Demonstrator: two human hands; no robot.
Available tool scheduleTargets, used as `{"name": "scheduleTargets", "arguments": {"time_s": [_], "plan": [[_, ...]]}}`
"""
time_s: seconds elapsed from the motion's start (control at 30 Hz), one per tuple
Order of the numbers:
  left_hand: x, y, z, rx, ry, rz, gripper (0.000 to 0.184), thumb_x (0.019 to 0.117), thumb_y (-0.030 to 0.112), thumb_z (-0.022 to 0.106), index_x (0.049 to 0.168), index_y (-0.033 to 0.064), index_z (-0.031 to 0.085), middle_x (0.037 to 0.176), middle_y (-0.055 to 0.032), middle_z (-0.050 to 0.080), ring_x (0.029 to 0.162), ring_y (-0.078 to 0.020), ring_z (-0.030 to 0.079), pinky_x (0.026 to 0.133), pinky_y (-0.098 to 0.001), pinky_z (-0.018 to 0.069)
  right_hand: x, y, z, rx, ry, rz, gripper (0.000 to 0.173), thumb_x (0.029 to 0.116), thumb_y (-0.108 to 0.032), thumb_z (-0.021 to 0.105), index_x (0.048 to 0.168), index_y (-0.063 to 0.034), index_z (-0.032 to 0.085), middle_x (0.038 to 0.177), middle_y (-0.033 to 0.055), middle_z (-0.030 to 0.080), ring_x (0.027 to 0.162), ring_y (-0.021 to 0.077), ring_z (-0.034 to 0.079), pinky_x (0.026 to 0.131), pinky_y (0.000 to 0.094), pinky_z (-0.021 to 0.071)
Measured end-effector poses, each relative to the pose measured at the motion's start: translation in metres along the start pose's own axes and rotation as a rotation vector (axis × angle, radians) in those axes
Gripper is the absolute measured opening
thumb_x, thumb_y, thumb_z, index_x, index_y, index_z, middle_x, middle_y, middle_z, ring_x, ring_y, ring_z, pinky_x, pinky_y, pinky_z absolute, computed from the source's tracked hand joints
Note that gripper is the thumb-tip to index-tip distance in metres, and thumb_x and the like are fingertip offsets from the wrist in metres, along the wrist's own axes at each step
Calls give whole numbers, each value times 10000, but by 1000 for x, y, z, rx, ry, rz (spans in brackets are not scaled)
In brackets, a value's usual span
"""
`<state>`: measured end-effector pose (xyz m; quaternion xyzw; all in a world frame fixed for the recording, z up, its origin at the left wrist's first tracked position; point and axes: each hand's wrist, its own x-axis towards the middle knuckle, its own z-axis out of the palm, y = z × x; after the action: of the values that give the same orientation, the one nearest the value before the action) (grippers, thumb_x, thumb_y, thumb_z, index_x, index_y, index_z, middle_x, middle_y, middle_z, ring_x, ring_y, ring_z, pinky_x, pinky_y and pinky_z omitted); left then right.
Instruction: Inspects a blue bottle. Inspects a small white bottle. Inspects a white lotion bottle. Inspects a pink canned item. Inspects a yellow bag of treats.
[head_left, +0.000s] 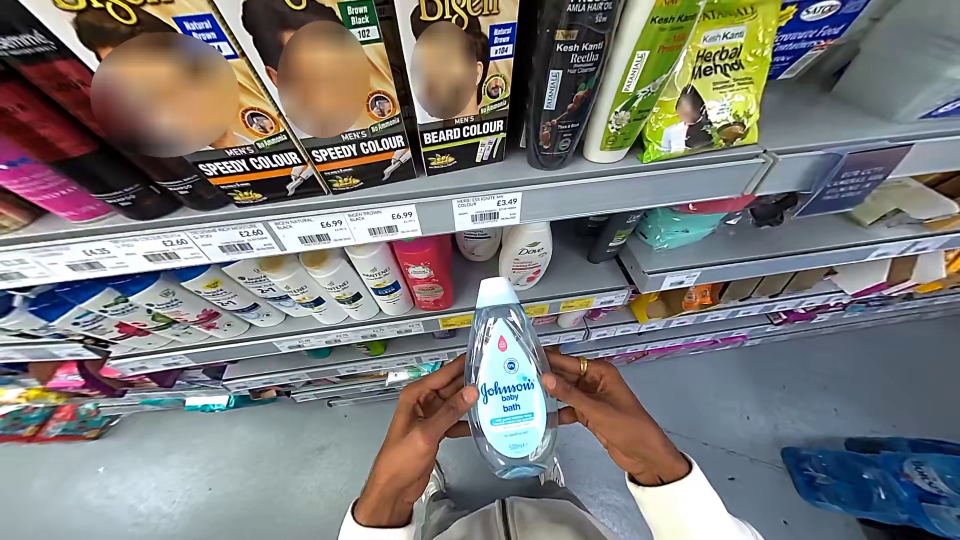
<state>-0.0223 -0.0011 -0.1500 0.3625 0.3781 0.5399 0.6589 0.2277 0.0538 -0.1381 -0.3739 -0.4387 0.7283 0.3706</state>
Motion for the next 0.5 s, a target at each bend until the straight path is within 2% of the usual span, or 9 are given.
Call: {"name": "scheduleTargets", "arguments": {"time_s": [0.2, 0.5], "plan": [[-1, -1, 0, -22, -6, -2, 486, 1002, 131, 631, 1448, -36, 531, 1296, -222, 664, 1079, -314, 719, 785, -431, 652, -1, -1, 2, 11, 8, 2, 508, 969, -140, 705, 1453, -62, 574, 1199, 196, 714, 1011, 307, 737, 771, 414, 654], [-3, -1, 0, -21, -5, -22, 500, 996, 118, 635, 1462, -22, 522, 1290, -220, 669, 1082, -318, 717, 777, -429, 652, -3, 2, 0, 12, 5, 6, 521, 963, -133, 713, 1460, -68, 569, 1209, 194, 712, 1012, 300, 738, 760, 399, 655]]}}
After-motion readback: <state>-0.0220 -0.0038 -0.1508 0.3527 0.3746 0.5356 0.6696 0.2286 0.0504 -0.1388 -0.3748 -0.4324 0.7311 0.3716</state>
